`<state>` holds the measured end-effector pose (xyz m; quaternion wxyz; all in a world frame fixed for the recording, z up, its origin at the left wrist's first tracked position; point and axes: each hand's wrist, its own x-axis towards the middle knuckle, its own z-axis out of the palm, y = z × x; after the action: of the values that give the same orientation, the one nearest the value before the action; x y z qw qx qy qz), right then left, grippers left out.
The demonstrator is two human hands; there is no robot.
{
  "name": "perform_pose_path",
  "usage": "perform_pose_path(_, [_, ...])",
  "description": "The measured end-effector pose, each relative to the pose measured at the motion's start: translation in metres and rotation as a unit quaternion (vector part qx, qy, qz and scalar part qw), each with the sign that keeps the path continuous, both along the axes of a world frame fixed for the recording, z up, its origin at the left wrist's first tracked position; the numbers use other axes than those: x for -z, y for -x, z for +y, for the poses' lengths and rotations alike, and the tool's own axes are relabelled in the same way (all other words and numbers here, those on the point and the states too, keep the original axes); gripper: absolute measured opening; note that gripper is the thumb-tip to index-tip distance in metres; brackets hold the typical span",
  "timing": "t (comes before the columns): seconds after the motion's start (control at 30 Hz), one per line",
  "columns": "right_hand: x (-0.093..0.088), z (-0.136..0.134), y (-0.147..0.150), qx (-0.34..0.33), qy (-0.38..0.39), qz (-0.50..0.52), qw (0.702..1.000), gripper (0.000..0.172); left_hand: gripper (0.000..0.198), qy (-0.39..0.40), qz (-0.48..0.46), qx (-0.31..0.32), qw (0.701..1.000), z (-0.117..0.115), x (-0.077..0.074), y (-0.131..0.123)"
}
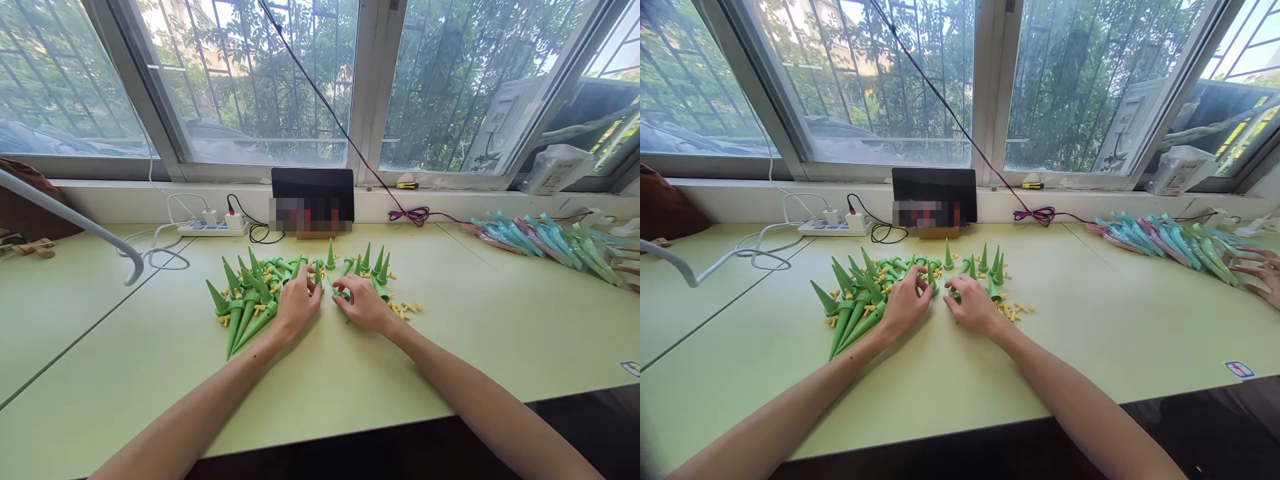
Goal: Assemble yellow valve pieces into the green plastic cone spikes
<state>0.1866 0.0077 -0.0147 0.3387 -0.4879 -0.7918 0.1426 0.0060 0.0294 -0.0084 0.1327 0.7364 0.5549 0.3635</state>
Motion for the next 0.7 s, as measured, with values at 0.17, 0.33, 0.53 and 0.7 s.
perform_pose_path(0.17, [-0.0012, -0.0006, -0.0020, 0.043, -0.011, -0.021, 0.999, 0.027, 0.022, 0.023, 0.031, 0.000, 0.999, -0.0003, 0.0002, 0.0009])
perform_pose_path(0.33, [-0.0030, -0.0004, -0.0031, 0.060, 0.006, -0.048, 0.997, 0.024, 0.023, 0.025, 0.036, 0.020, 0.999, 0.0008, 0.0033, 0.0009])
perform_pose_path(0.53, [-0.0063, -0.0017, -0.0023, 0.089, 0.017, -0.073, 0.993, 0.021, 0.028, 0.022, 0.031, 0.037, 0.999, 0.0020, 0.0078, -0.0003])
perform_pose_path(0.7, [-0.0093, -0.0038, -0.0016, 0.103, 0.041, -0.085, 0.990, 0.020, 0.035, 0.027, 0.026, 0.059, 0.998, 0.0024, 0.0097, -0.0004])
